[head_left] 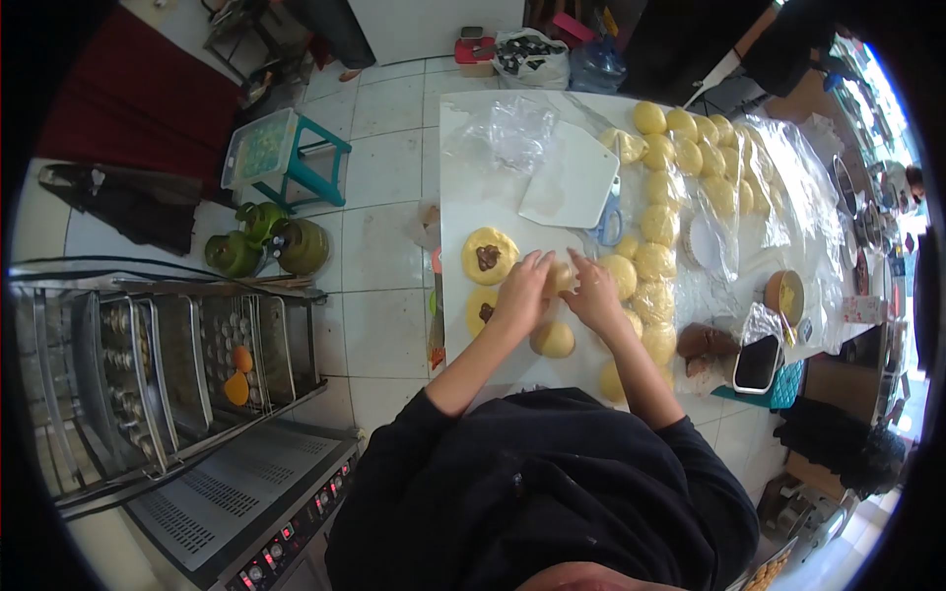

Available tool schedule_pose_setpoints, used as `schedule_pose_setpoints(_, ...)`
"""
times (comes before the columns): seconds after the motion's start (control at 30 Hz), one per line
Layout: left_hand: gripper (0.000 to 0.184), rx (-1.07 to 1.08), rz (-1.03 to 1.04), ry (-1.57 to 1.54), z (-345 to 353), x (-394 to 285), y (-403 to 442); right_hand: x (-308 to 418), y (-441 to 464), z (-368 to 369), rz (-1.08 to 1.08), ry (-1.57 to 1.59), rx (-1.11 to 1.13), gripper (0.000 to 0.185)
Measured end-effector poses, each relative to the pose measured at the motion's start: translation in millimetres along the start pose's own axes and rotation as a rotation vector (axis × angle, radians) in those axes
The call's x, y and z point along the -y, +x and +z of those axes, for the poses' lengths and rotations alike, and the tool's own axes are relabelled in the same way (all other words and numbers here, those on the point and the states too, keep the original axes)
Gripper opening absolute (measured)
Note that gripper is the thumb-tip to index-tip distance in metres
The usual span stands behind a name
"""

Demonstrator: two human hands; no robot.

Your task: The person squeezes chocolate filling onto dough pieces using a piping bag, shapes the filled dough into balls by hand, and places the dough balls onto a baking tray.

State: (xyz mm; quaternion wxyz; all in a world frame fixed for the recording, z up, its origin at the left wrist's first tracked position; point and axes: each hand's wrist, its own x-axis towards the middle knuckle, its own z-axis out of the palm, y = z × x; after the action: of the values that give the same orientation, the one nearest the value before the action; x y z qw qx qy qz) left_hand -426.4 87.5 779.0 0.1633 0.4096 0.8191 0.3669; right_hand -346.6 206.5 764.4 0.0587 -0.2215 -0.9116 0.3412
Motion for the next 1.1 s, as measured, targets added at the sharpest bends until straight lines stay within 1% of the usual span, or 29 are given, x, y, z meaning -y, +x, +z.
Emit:
schedule_pose_setpoints(0.03, 0.062, -0.068, 0.018, -0.079, -17, -4, -5, 11, 3, -11, -0.036, -0.057, -0.070, 0.064)
schedule_pose_setpoints(0.07, 0.067, -0.159, -0.002, -0.010, -29, 11, -7, 27, 10, -18, -0.002, 0.060, -0.021, 0.066)
schedule_pose_setpoints(0.1, 0.072, -0.150, -0.097, 0.037, -45, 28, -9, 34, 18, -11, -0.009, 0.055, -0.017, 0.066)
schedule_pose_setpoints(0.13, 0.077, -0.136, -0.194, 0.082, -55, 43, -8, 39, 27, 0, -0.075, 0.054, 0.021, 0.070)
schedule_pose_setpoints(0.17, 0.077, -0.134, -0.206, 0.078, -57, 54, -5, 43, 31, 12, -0.136, 0.056, 0.064, 0.073)
schedule_pose_setpoints(0.2, 0.079, -0.066, -0.219, 0.050, -56, 66, 1, 47, 36, 24, -0.135, 0.055, 0.076, 0.073)
schedule_pose_setpoints(0.23, 0.082, -0.002, -0.227, 0.022, -56, 75, 7, 51, 43, 34, -0.182, -0.016, 0.056, 0.072)
schedule_pose_setpoints(0.27, 0.082, -0.008, -0.228, 0.020, -55, 83, 14, 52, 53, 41, -0.233, -0.089, 0.028, 0.071)
schedule_pose_setpoints(0.3, 0.081, 0.051, -0.190, 0.036, -55, 86, 20, 50, 62, 45, -0.236, -0.092, 0.030, 0.071)
schedule_pose_setpoints(0.33, 0.080, 0.112, -0.152, 0.050, -54, 89, 22, 48, 71, 48, -0.253, -0.094, 0.141, 0.066)
schedule_pose_setpoints(0.37, 0.080, 0.112, -0.155, 0.046, -54, 92, 24, 45, 76, 51, -0.268, -0.095, 0.251, 0.060)
schedule_pose_setpoints(0.4, 0.076, 0.144, -0.167, 0.029, -57, 92, 27, 47, 78, 46, -0.268, -0.099, 0.253, 0.060)
schedule_pose_setpoints(0.47, 0.074, 0.175, -0.172, 0.012, -65, 90, 31, 51, 84, 34, -0.113, 0.045, 0.373, 0.054)
schedule_pose_setpoints(0.5, 0.071, 0.162, -0.212, -0.056, -68, 87, 30, 53, 83, 29, -0.112, 0.040, 0.372, 0.054)
schedule_pose_setpoints(0.53, 0.069, 0.153, -0.254, -0.126, -70, 85, 26, 55, 77, 25, -0.156, 0.084, 0.282, 0.053)
schedule_pose_setpoints(0.57, 0.069, 0.160, -0.257, -0.133, -70, 84, 21, 55, 72, 25, -0.195, 0.128, 0.193, 0.052)
schedule_pose_setpoints(0.6, 0.066, 0.085, -0.195, -0.076, -70, 84, 18, 54, 70, 28, -0.186, 0.126, 0.194, 0.052)
schedule_pose_setpoints(0.63, 0.064, 0.018, -0.122, -0.021, -70, 84, 15, 51, 67, 33, -0.290, 0.080, 0.075, 0.050)
schedule_pose_setpoints(0.67, 0.063, 0.011, -0.080, -0.069, -67, 87, 14, 47, 63, 31, -0.374, 0.020, -0.062, 0.047)
schedule_pose_setpoints(0.7, 0.063, 0.023, -0.019, -0.124, -61, 94, 15, 46, 55, 20, -0.319, -0.007, -0.107, 0.047)
schedule_pose_setpoints(0.77, 0.064, 0.024, 0.060, 0.067, -42, 117, 16, 48, 34, -12, -0.030, 0.343, -0.108, 0.043)
schedule_pose_setpoints(0.8, 0.064, 0.022, 0.040, -0.098, -36, 130, 15, 41, 16, -28, 0.138, 0.501, -0.196, 0.037)
schedule_pose_setpoints(0.83, 0.064, 0.030, 0.000, -0.256, -31, 137, 13, 29, -11, -38, 0.198, 0.484, -0.264, 0.037)
schedule_pose_setpoints(0.9, 0.066, 0.091, -0.028, -0.061, -49, 105, 15, -3, -70, -51, 0.578, 0.638, -0.781, 0.035)
schedule_pose_setpoints(0.93, 0.066, 0.127, 0.002, -0.069, -53, 97, 15, -26, -97, -53, 0.678, 0.561, -0.924, 0.036)
schedule_pose_setpoints(0.97, 0.069, 0.145, -0.073, -0.078, -56, 91, 15, -48, -121, -52, 0.770, 0.481, -1.052, 0.037)
schedule_pose_setpoints(1.0, 0.072, 0.157, -0.156, -0.083, -58, 86, 15, -64, -138, -54, 0.784, 0.476, -1.069, 0.037)
schedule_pose_setpoints(1.07, 0.076, 0.200, -0.171, -0.093, -64, 73, 18, -91, -156, -61, 0.868, 0.340, -1.223, 0.049)
schedule_pose_setpoints(1.1, 0.079, 0.226, -0.197, -0.105, -65, 70, 18, -103, -158, -63, 0.866, 0.343, -1.225, 0.049)
